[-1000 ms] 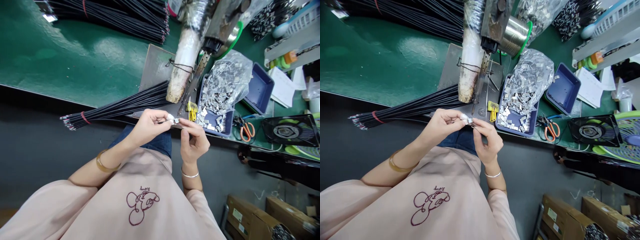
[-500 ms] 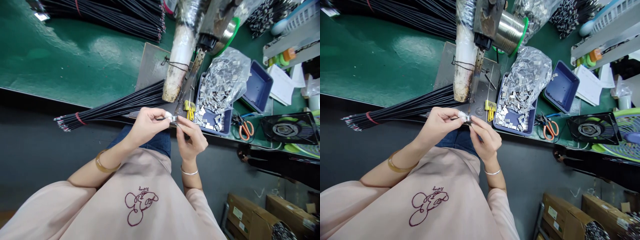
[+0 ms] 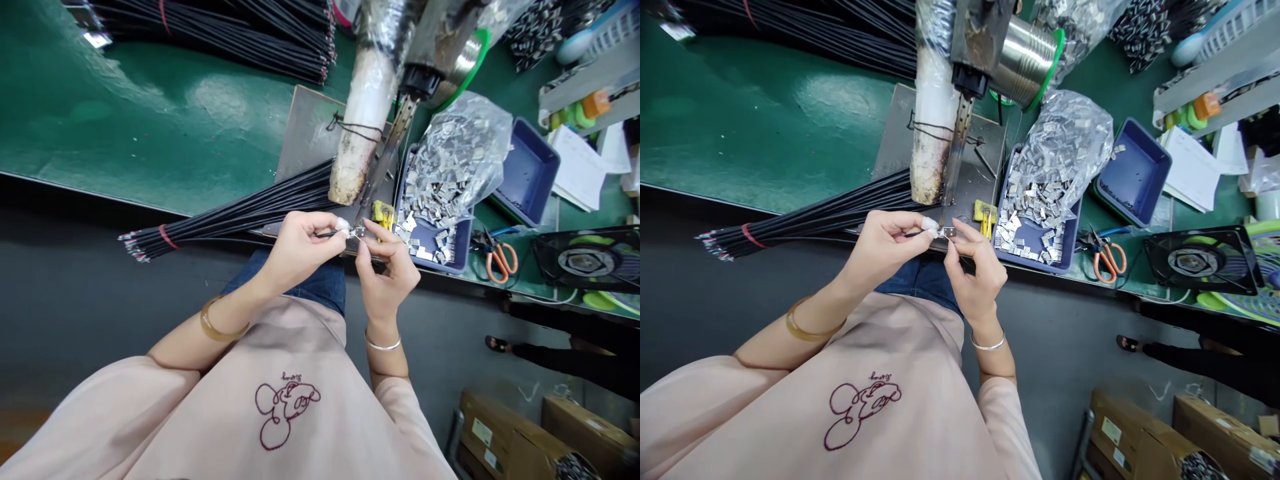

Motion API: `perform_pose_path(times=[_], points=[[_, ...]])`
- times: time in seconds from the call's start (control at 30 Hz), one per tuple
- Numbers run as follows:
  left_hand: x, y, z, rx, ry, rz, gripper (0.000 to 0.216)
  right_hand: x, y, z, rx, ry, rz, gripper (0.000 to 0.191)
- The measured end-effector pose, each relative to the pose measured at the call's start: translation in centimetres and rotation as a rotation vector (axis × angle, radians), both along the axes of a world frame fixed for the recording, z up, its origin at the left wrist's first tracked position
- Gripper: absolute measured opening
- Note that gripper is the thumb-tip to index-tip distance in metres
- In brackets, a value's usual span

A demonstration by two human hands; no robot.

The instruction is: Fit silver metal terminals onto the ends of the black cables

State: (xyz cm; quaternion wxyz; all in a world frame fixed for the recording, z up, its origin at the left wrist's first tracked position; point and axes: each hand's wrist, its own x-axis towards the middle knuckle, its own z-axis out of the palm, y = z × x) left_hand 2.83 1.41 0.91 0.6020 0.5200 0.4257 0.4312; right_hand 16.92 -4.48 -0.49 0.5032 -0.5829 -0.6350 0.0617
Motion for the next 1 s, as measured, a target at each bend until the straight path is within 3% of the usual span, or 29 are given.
perform_pose_path(times=[0.27, 0.5, 0.77, 1.0], points=[[0.0, 0.3, 0.3, 0.056, 0.043, 0.030, 0.011, -0.4, 0.8, 0.5, 0.080, -0.052, -0.015, 0.014], [-0.5, 0.2, 0.3, 0.071, 0.118, -0.067, 0.013, -0.4, 0.2, 0.4, 0.030, -0.043, -0.038, 0.008], [-0.5, 0.2, 0.8, 0.133, 0.162, -0.054, 0.013, -0.6, 0.6, 1.0, 0.065, -0.124, -0.046, 0.012], [-0.9, 0.0, 0.2, 0.112, 0.181, -0.141, 0.014, -0.3, -0.5, 0.5, 0.042, -0.099, -0.007, 0.010]])
